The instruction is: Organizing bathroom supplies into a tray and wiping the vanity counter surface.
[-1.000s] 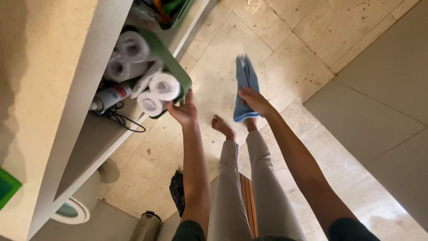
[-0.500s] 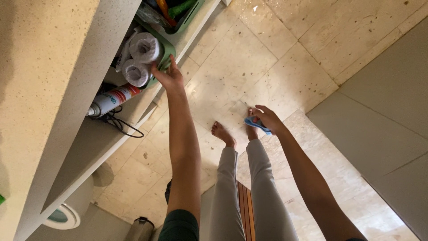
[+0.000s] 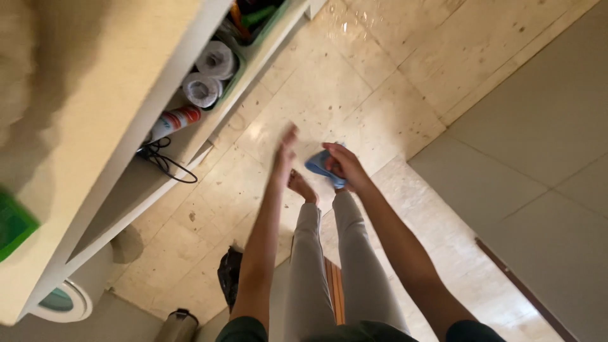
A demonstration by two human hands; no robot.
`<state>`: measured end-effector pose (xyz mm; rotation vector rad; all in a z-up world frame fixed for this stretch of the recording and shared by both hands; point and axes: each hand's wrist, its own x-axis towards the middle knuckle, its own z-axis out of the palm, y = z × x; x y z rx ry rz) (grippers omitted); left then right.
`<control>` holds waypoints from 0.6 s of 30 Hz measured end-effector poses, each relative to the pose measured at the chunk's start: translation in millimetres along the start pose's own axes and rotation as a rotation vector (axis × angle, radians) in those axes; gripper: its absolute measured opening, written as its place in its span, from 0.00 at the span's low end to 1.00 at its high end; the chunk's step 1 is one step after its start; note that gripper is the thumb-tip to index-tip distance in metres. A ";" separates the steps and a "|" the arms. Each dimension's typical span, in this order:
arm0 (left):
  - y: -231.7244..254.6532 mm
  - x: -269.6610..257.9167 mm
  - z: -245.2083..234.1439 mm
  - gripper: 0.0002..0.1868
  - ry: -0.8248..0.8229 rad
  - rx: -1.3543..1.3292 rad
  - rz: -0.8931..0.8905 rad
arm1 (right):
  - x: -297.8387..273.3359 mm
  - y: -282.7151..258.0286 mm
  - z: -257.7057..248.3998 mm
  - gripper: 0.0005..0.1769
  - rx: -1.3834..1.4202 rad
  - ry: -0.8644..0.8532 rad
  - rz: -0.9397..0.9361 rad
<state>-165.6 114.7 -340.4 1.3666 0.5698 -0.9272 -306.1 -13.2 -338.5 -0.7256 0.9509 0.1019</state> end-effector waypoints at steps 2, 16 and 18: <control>1.6 -56.6 -3.7 0.39 -0.100 0.079 -0.022 | -29.0 -46.6 43.8 0.24 -0.002 -0.085 -0.076; 173.9 -303.6 16.3 0.16 0.105 -0.320 0.589 | -270.9 -163.1 209.9 0.43 -0.576 -0.406 -0.504; 182.1 -303.5 0.1 0.19 0.093 -0.274 0.634 | -253.5 -160.5 228.0 0.39 -0.515 -0.334 -0.526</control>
